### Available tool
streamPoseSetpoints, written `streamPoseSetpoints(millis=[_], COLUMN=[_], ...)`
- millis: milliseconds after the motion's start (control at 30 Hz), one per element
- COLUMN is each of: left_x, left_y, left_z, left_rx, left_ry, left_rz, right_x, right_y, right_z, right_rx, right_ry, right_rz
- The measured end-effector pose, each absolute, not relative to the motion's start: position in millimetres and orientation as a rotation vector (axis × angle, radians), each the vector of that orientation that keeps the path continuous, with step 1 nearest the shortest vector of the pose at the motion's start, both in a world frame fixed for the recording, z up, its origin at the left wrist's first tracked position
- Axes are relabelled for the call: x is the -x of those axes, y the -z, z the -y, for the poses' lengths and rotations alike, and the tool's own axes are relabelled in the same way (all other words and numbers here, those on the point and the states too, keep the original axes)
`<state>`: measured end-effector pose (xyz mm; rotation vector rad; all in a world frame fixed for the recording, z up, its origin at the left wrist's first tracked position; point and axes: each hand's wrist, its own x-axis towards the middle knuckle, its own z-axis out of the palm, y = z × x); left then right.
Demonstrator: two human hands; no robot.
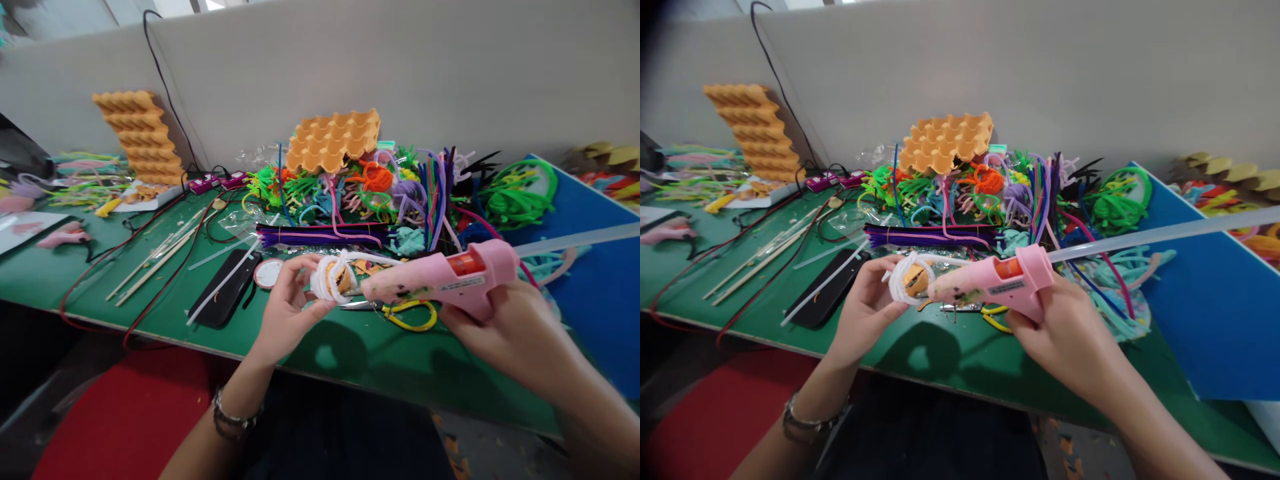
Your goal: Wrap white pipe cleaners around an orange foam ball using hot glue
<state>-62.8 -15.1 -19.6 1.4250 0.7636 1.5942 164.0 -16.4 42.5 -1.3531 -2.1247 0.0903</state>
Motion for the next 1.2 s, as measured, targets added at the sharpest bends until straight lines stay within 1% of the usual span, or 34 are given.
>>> streamPoseSetpoints(millis=[500,800,933,1100,1200], left_x=[62.3,61.5,61.6,62.1,62.1], left_y=[18.7,18.8,19.0,18.8,19.4], left_z=[14.5,14.1,13.9,13.3,13.0], left_rx=[-1.43,-1.405,-1.413,-1.403,-1.408], left_ry=[-1.603,-1.598,-1.6,-1.597,-1.599], left_rz=[-0.78,-0.738,-0.719,-0.774,-0.757], right_x=[-164.1,-163.3,-162.9,-166.4,-167.7], right_y=[-39.7,-40.6,-41.0,-38.2,-39.1], right_z=[16.1,15.4,16.9,16.8,16.3], right_rx=[1.271,1.333,1.423,1.324,1.334], right_ry=[-0.046,-0.078,-0.126,-0.098,-0.098], right_rz=[2.13,2.136,2.103,2.14,2.167])
